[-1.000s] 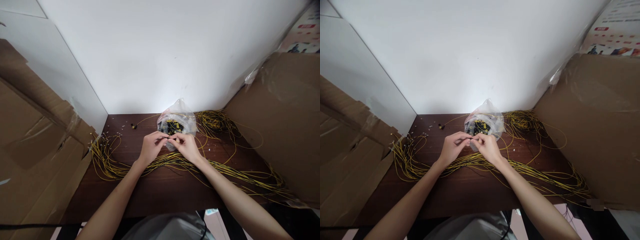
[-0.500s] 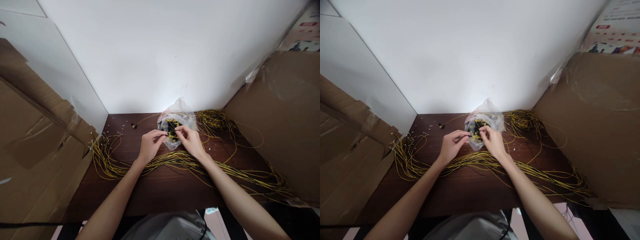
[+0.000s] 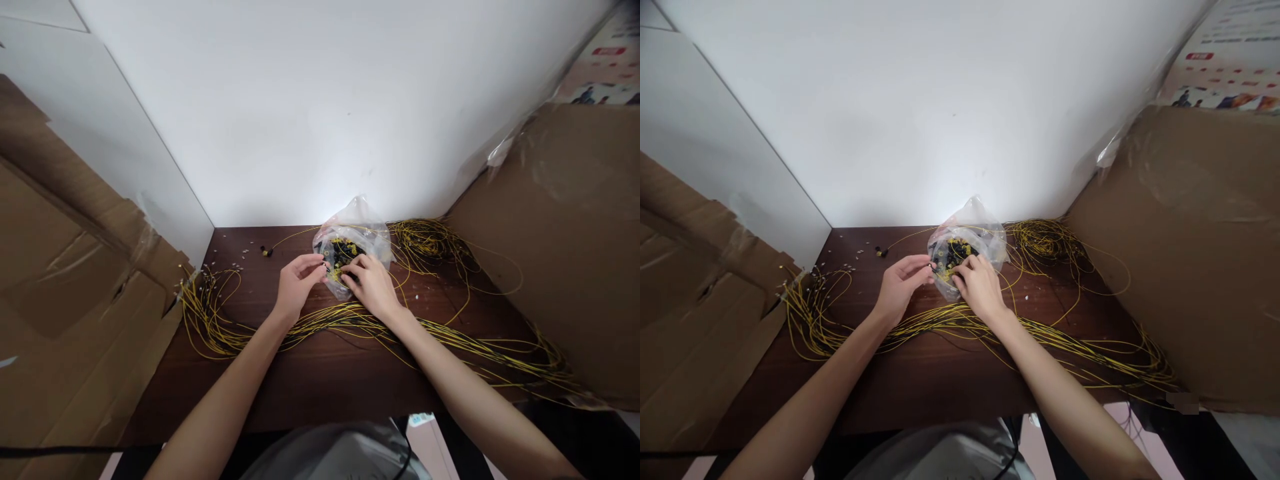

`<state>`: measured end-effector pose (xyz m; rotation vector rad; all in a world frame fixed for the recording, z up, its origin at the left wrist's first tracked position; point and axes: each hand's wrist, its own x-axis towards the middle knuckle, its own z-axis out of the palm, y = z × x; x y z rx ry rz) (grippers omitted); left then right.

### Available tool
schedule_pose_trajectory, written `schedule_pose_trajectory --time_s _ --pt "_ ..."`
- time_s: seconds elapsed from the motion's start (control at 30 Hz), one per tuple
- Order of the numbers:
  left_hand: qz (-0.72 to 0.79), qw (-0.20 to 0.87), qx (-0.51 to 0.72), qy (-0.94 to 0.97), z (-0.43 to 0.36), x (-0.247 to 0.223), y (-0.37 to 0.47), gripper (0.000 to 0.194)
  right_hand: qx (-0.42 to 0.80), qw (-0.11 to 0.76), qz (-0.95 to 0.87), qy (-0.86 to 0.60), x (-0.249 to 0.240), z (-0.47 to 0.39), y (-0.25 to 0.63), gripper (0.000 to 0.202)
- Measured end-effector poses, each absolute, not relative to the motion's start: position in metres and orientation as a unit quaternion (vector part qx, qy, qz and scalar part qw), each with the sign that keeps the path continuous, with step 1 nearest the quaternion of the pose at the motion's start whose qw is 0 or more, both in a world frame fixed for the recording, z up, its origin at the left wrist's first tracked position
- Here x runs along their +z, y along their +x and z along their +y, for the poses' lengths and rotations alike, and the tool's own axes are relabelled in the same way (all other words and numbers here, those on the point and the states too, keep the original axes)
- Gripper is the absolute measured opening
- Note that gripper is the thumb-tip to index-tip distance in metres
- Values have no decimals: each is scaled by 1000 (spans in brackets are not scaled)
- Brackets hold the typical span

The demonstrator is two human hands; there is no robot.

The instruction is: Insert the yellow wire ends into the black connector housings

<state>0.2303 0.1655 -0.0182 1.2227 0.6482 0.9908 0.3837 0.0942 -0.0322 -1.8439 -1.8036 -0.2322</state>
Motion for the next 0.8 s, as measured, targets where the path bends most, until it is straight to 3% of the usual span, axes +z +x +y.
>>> schedule_pose_trajectory --time_s 0.27,0.8 --pt "300 715 446 447 166 -15 230 27 -59 273 -662 -696 -33 94 381 10" --pt "300 682 434 507 169 -24 229 23 -50 287 -687 -666 -38 94 374 15"
